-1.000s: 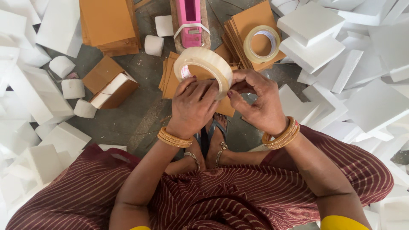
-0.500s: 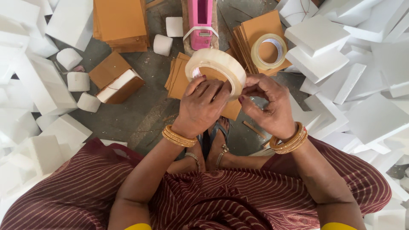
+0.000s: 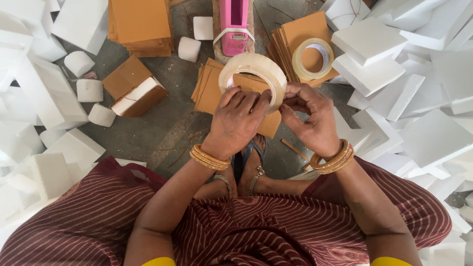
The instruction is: The person handles a roll of adhesive tape, turning it over to find the edge and peeling back a strip by hand.
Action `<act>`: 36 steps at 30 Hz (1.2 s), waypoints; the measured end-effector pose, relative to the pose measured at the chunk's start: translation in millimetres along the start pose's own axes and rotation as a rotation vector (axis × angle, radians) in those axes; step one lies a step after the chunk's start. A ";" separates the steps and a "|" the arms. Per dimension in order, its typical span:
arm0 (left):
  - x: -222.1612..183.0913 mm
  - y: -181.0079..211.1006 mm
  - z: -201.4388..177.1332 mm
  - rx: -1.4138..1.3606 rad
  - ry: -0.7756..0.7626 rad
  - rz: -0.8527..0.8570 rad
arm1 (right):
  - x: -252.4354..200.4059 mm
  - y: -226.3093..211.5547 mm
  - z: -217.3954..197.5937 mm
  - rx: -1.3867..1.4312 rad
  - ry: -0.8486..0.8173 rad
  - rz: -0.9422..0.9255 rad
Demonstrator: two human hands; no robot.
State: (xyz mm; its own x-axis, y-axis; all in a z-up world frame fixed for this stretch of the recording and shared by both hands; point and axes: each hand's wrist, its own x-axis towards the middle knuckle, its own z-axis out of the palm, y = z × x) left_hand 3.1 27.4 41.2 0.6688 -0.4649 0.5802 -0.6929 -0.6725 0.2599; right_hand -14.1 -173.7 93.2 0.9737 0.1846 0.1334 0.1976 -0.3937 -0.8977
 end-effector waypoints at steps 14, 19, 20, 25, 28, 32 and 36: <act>-0.5 -4.3 7.0 0.012 -0.119 -0.005 | 4.7 39.8 6.0 0.335 -0.141 0.141; -1.5 -7.5 9.4 0.026 -0.164 -0.006 | 7.3 49.5 5.3 0.443 -0.206 0.197; -1.2 -8.4 9.9 0.040 -0.184 -0.008 | 8.0 51.6 5.2 0.439 -0.212 0.205; -2.5 -12.7 13.4 -0.017 -0.215 -0.020 | 9.5 64.4 4.3 0.429 -0.247 0.192; -2.0 -14.4 13.3 -0.056 -0.209 -0.021 | 9.3 68.3 4.0 0.435 -0.250 0.203; -0.8 -14.9 11.8 -0.074 -0.224 -0.035 | 7.4 76.0 5.5 0.475 -0.235 0.211; -1.9 -11.7 14.3 -0.098 -0.231 -0.010 | 2.5 90.6 14.9 0.390 -0.116 0.168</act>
